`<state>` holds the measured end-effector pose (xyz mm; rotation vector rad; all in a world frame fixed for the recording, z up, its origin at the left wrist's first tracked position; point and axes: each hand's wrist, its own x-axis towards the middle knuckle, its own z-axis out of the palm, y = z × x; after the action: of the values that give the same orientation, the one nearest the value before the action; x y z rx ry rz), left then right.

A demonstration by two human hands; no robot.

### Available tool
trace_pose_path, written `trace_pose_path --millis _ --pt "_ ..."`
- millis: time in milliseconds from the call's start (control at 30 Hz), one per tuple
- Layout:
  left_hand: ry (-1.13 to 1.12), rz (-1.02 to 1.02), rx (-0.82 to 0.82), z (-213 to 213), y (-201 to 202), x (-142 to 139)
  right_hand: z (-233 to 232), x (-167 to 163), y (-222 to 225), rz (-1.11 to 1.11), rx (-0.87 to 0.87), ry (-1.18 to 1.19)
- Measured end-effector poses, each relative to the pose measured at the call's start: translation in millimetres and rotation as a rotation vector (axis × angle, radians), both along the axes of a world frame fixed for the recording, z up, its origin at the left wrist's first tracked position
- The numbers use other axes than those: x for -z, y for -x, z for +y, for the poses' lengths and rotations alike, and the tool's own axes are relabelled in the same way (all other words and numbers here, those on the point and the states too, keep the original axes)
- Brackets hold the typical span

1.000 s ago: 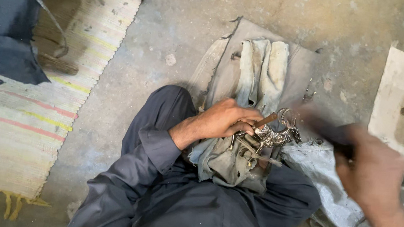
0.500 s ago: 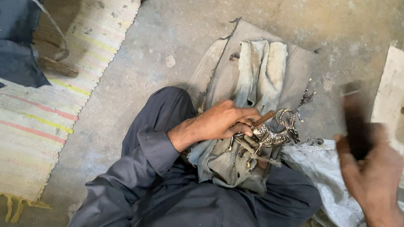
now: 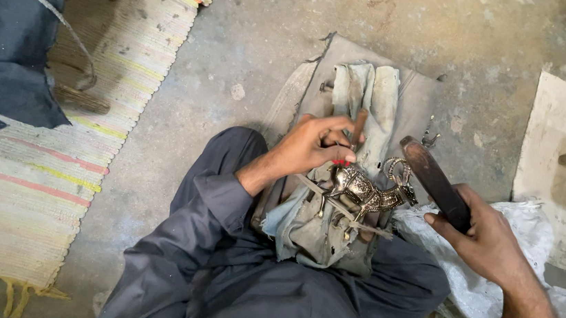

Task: The person sits on the floor with a padded board on their lap and decorates silver animal figurines. They hold a small punch against the figurine surface and strike it with a wooden mallet to emboss patterns, repositioning the figurine and using a strap to hold it, working over different figures.

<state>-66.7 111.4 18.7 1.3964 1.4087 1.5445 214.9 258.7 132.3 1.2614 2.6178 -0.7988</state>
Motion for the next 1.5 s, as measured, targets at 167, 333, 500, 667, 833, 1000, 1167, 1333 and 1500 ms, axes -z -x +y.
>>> trace_pose_path --millis 167,333,500,667,833,1000,1167,1333,1500 --pt "0.008 0.025 0.116 6.7 3.5 2.5 4.6 -2.0 -1.3 -0.035 -0.052 -0.140" --pt "-0.043 0.055 0.107 5.4 1.1 1.3 -0.9 -8.6 16.2 0.277 0.065 -0.387" --pt "-0.021 0.126 0.042 -1.6 -4.5 -2.5 -0.3 -37.2 43.6 0.173 -0.362 -0.768" --pt "0.017 0.138 -0.002 -4.9 -9.0 -4.7 -1.8 -55.3 61.8 0.087 -0.206 -0.647" --pt "-0.027 0.108 -0.009 -8.2 -14.1 -1.9 1.5 -55.5 56.9 0.137 -0.394 -0.797" --pt "-0.023 0.127 -0.041 -11.5 -15.4 2.0 0.8 -51.4 51.0 -0.025 -0.366 -0.782" --pt "0.006 0.146 -0.081 -14.5 -20.3 3.3 -4.2 -55.8 50.5 0.071 -0.317 -0.743" --pt "0.023 0.069 -0.030 -16.7 -23.1 4.5 -11.6 -58.3 53.4 -0.044 -0.445 -0.878" --pt "-0.077 0.164 -0.108 -19.6 -25.9 6.1 -14.9 -63.3 57.3 -0.038 -0.418 -0.864"
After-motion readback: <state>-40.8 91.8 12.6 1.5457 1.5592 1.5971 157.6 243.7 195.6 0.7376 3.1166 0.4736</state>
